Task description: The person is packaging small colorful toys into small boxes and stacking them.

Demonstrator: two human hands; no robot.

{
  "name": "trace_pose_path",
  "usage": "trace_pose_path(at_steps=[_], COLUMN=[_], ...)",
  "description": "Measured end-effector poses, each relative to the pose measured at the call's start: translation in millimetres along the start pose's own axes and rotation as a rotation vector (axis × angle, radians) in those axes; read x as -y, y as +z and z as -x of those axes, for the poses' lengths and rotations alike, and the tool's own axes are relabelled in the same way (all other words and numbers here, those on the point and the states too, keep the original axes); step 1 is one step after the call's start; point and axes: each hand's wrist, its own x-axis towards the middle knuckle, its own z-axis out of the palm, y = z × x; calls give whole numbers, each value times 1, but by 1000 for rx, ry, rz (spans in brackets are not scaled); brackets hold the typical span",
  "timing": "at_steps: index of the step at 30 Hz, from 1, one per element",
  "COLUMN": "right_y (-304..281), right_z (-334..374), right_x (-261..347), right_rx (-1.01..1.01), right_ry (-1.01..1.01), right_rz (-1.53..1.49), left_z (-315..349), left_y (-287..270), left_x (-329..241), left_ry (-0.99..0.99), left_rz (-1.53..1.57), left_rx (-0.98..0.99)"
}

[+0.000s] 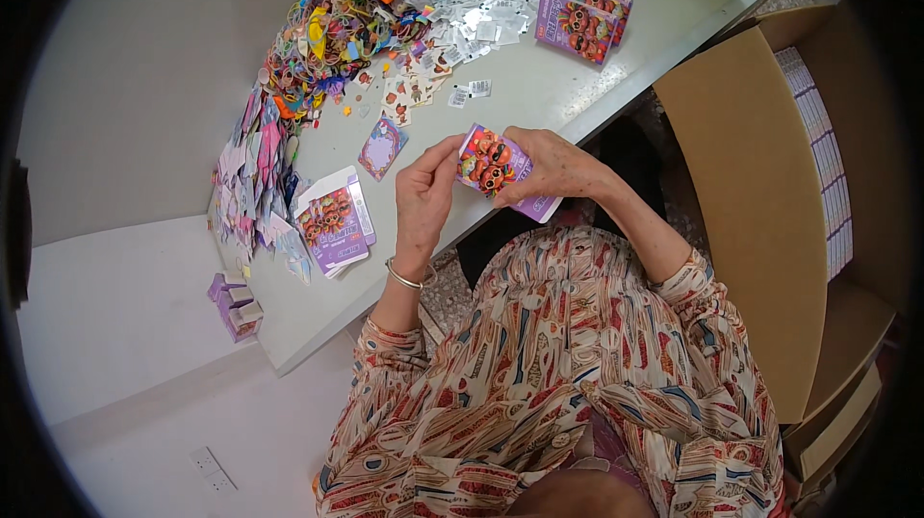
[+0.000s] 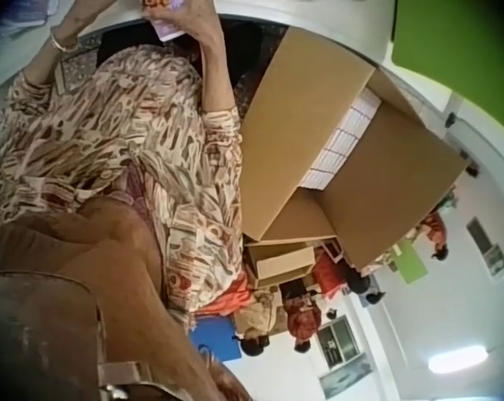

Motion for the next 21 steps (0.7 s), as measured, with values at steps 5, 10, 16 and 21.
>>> trace_pose_path(at_steps=[5,10,16,21], right_y=[-1,-2,-6,-14], right_z=[-2,-1,0,4], right_x=[-2,3,-4,-3], right_rx=[-23,-8,-13,-70], right_ry=[-15,15,-24,0], right_rz=[9,25,196,195], left_z=[11,17,24,8], left_y=[11,14,27,20], left_x=[-3,-3,-1,13], left_ry=[54,-138,85,15], left_rz=[-54,-136,-263,164], left_rx=[-19,11,-59,-11])
